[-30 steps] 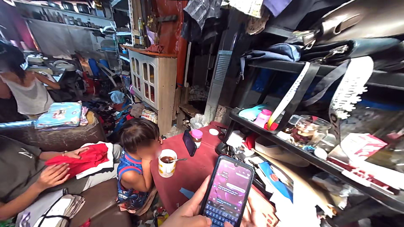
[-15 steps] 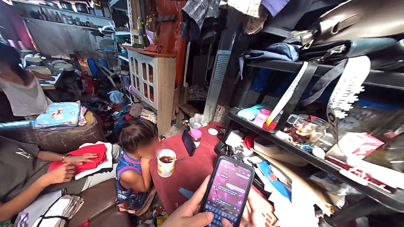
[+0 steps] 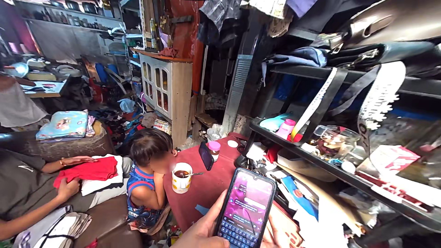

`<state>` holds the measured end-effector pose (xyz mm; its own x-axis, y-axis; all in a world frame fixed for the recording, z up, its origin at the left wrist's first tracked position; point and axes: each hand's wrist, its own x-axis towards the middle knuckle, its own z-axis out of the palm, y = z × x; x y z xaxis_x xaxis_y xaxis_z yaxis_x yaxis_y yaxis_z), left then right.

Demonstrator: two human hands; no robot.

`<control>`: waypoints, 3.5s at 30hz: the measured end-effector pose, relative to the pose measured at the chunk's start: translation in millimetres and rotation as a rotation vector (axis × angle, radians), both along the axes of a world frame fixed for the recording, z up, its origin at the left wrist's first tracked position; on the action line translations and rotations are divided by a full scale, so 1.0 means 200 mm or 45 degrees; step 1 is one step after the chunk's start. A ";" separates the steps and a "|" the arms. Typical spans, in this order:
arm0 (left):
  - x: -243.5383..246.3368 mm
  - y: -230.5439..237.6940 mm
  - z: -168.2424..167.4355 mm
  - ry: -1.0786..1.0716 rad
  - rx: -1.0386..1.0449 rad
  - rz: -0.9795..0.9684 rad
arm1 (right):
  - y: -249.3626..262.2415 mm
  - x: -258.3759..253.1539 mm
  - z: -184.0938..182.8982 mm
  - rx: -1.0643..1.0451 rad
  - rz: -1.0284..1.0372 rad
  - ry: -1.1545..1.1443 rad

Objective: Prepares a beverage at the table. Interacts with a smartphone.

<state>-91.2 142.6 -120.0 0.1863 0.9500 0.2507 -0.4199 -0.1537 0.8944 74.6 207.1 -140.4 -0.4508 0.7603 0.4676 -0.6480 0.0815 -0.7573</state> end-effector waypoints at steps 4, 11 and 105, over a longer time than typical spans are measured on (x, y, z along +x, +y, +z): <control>0.01 0.00 0.01 0.022 -0.011 0.036 | 0.01 0.00 -0.01 0.044 0.001 -0.009; 0.02 -0.01 0.02 0.074 -0.044 0.134 | 0.02 0.00 -0.03 0.083 0.000 -0.010; 0.01 0.01 -0.02 0.159 0.012 0.151 | -0.01 0.00 0.01 0.050 -0.069 -0.117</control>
<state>-90.1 143.9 -124.2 0.1029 0.9649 0.2417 -0.2840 -0.2043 0.9368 74.2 205.6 -138.4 -0.4515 0.7668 0.4562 -0.5700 0.1455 -0.8086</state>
